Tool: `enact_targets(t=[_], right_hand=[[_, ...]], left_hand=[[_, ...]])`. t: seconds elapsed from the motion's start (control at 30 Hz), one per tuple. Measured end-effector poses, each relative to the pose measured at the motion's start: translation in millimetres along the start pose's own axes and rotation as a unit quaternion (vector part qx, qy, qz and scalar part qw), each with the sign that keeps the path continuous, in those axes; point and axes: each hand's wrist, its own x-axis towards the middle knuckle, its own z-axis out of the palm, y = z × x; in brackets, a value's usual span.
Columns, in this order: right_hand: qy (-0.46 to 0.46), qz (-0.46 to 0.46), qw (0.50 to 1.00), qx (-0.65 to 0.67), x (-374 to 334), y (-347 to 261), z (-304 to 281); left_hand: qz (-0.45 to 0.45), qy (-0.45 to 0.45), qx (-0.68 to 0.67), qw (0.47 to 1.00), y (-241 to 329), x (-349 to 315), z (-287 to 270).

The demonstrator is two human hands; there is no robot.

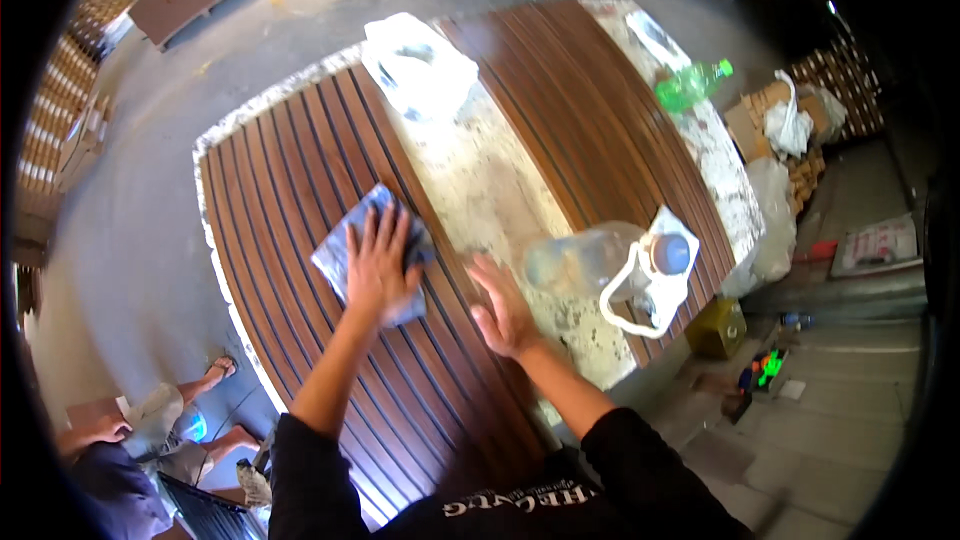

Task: The person wipes down wooden slatted panels using a blue cloth and liquid from a clear bottle. They repeatedly spray or pour liquid onto the panels and the cloth, then scrub the wooden surfaces.

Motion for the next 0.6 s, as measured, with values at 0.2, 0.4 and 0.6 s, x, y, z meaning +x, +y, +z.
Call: enact_targets(t=[0.2,0.4,0.6], right_hand=[[0.031,-0.061,0.997,0.04,5,4,3],[0.016,-0.081,0.996,0.036,1,12,10],[0.06,-0.091,0.99,0.084,1,14,15]], left_hand=[[0.0,-0.004,0.019,1.0,-13,36,-8],[-0.184,0.09,0.074,0.976,-72,173,-12],[-0.114,0.073,0.027,0.99,8,62,6]])
